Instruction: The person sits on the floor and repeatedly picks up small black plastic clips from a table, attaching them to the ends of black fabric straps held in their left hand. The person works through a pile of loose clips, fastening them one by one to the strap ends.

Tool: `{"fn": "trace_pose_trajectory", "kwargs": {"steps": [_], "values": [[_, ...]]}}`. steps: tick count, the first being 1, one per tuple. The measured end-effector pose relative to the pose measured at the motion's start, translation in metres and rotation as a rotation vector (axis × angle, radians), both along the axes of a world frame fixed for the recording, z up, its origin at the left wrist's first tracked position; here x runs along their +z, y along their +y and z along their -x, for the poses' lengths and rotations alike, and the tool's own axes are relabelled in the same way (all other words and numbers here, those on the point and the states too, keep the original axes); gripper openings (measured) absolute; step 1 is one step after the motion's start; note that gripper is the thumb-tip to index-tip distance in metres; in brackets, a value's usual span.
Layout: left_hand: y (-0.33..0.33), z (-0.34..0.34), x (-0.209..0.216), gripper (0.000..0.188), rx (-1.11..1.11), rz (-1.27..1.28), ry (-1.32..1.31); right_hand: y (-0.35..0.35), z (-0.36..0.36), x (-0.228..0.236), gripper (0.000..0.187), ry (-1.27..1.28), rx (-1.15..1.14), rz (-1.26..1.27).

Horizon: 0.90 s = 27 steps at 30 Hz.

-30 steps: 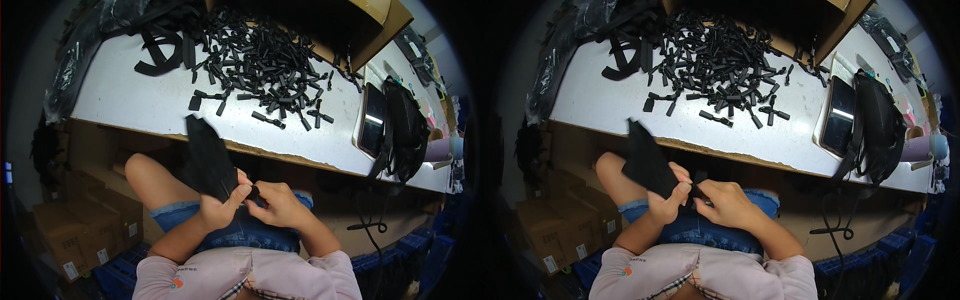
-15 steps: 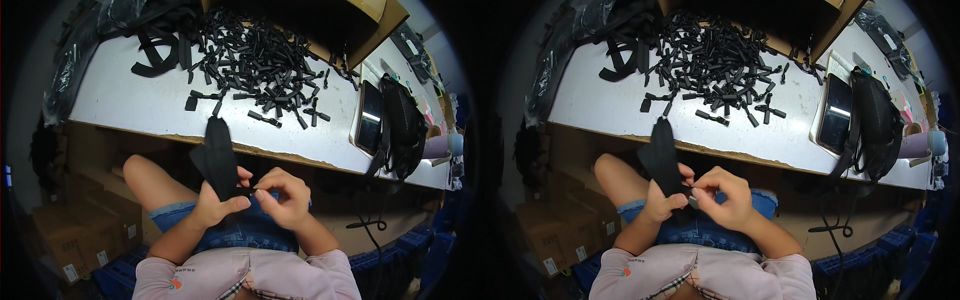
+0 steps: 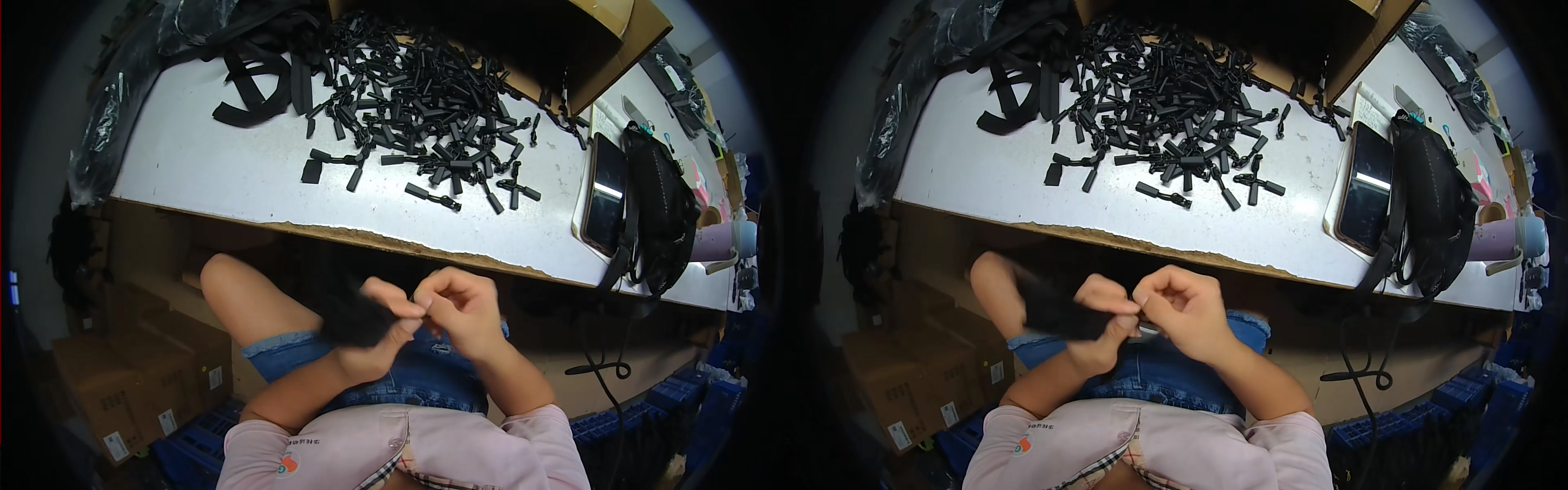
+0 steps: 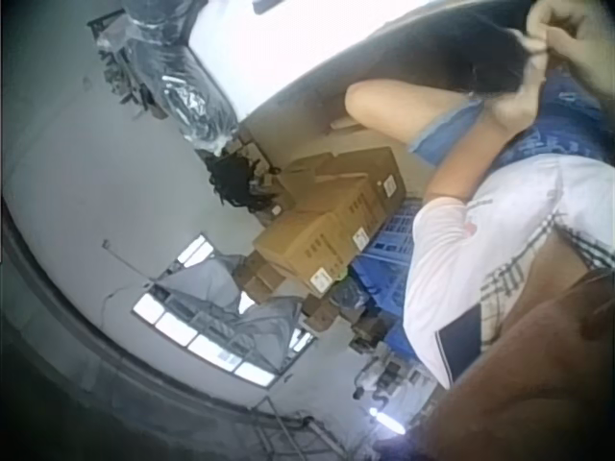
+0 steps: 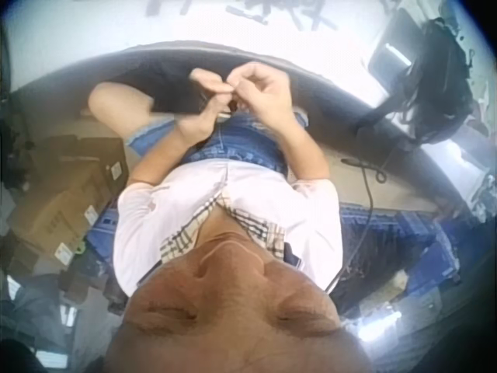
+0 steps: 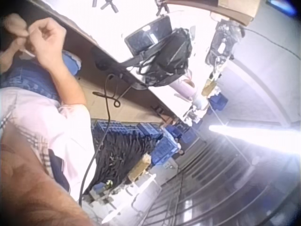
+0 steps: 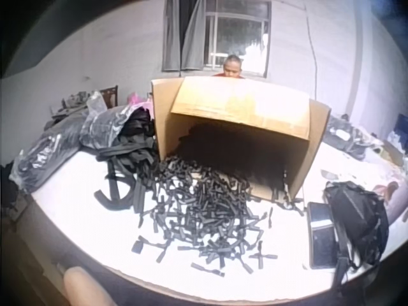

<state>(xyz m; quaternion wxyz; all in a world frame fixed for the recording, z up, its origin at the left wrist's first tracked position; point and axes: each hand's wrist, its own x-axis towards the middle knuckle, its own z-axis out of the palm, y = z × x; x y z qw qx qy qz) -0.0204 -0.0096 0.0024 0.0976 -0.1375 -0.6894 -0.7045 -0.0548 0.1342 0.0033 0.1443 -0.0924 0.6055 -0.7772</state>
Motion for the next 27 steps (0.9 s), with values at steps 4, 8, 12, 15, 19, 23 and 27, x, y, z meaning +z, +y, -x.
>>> {"fn": "trace_pose_trajectory", "kwargs": {"steps": [4,8,12,15,19,23,27], "values": [[-0.003,0.007,0.006,0.017,-0.113,-0.649,-0.649,0.000,0.044,0.019,0.016,1.036,-0.522,-0.988],[0.002,0.006,0.003,0.016,-0.030,-0.536,-0.656,0.010,0.065,0.009,0.017,0.957,-0.417,-1.007],[0.005,0.004,-0.005,0.015,0.107,-0.287,-0.445,0.010,0.038,0.021,0.011,0.474,-0.255,-0.563],[0.010,0.005,-0.006,0.012,0.173,-0.175,-0.295,0.006,0.017,0.017,0.006,0.242,-0.142,-0.224],[0.014,0.008,-0.003,0.010,0.169,-0.113,-0.137,0.003,0.009,0.015,0.008,0.353,-0.159,-0.254],[0.010,0.005,-0.001,0.011,0.120,-0.067,-0.175,0.010,0.014,0.017,0.009,0.559,-0.040,-0.361],[0.010,0.005,-0.001,0.011,0.097,-0.061,-0.177,0.013,0.014,0.019,0.008,0.447,-0.034,-0.328]]}}
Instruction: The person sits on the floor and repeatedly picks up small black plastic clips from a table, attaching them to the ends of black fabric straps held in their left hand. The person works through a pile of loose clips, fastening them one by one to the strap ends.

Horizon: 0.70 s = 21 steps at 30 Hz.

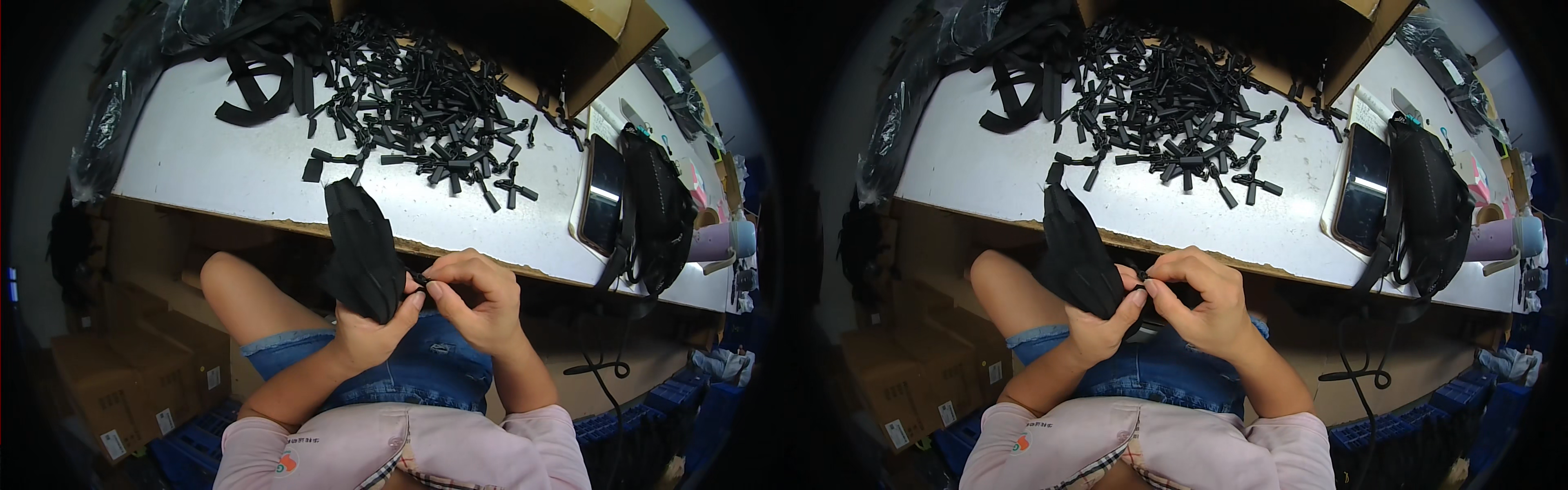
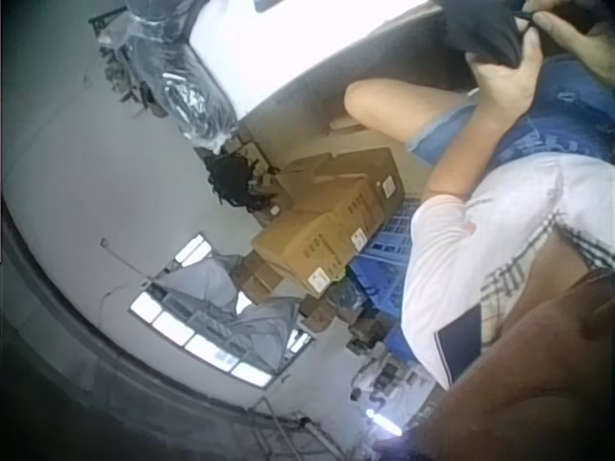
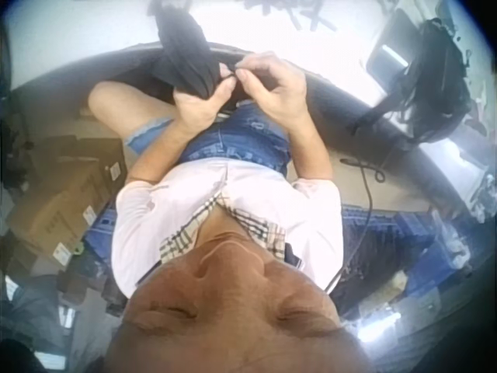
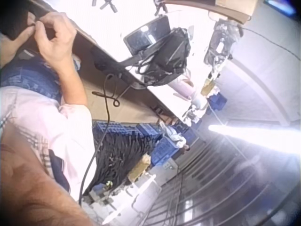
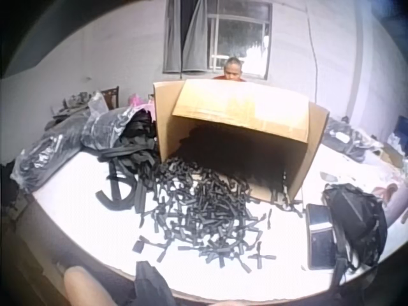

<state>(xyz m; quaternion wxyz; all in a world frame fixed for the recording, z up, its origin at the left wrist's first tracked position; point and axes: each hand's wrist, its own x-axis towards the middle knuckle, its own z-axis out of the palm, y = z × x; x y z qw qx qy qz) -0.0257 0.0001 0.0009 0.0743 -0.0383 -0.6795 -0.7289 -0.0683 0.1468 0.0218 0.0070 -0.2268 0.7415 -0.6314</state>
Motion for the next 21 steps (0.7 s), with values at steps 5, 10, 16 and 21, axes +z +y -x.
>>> {"fn": "trace_pose_trajectory", "kwargs": {"steps": [5,10,16,21], "values": [[-0.001,-0.001,0.000,0.013,0.010,-0.010,0.004,-0.002,0.000,0.000,0.010,-0.041,0.001,0.028],[-0.002,-0.001,-0.005,0.017,0.051,0.042,-0.008,-0.001,0.005,0.004,0.012,0.219,0.013,-0.145],[0.004,0.000,-0.003,0.025,0.055,-0.165,-0.106,-0.006,-0.006,-0.007,0.020,0.014,-0.120,-0.005],[0.011,-0.003,-0.007,0.020,0.090,-0.286,-0.150,-0.013,-0.020,-0.017,0.011,-0.057,-0.165,0.208]]}}
